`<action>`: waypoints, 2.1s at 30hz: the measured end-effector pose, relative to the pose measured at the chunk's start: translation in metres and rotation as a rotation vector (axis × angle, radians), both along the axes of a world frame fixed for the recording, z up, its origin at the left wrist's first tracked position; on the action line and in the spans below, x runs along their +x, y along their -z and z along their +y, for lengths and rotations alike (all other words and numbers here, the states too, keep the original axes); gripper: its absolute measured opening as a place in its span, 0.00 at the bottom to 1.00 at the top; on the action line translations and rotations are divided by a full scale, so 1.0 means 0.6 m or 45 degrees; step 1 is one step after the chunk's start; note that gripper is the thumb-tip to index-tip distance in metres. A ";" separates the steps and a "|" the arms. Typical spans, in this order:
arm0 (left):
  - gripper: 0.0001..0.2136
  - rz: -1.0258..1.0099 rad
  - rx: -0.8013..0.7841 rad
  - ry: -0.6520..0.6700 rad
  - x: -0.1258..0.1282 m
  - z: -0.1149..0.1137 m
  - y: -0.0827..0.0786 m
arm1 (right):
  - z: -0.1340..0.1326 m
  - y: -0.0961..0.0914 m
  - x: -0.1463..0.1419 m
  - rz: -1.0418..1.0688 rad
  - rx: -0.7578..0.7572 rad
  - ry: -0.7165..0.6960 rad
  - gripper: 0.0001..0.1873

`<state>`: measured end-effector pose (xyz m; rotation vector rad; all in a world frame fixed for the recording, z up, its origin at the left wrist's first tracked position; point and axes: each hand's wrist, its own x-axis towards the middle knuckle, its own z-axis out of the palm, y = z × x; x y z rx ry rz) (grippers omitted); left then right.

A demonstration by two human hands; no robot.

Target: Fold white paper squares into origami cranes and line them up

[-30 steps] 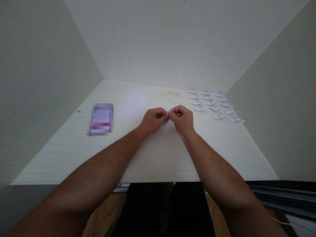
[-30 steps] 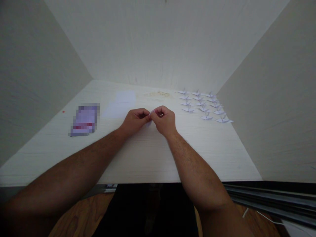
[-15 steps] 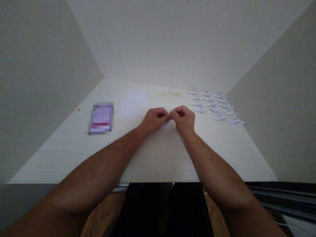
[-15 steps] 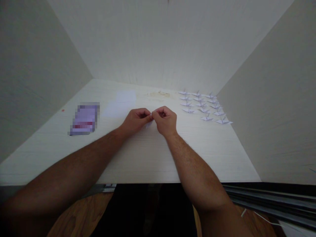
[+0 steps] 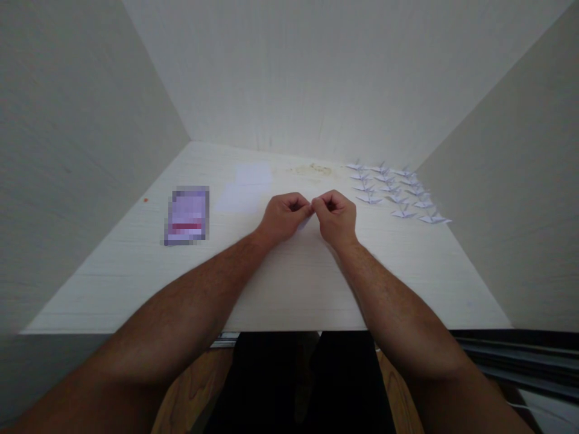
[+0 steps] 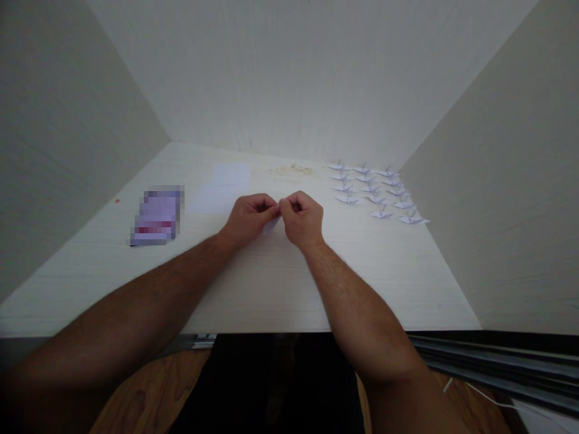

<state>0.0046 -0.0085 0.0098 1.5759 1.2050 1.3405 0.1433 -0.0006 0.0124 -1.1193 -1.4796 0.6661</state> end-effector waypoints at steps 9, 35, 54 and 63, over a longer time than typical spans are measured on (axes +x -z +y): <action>0.17 0.011 -0.154 0.070 0.004 0.002 0.001 | 0.007 0.002 0.005 0.039 -0.097 0.020 0.09; 0.12 0.098 -0.282 0.125 -0.007 0.007 0.007 | 0.015 0.004 0.011 0.073 -0.228 -0.125 0.11; 0.10 -0.308 -0.236 -0.021 -0.006 0.007 0.005 | 0.019 0.010 0.018 0.024 -0.221 -0.228 0.08; 0.10 -0.240 -0.247 0.006 -0.011 0.012 0.012 | 0.021 0.010 0.018 0.028 -0.243 -0.244 0.09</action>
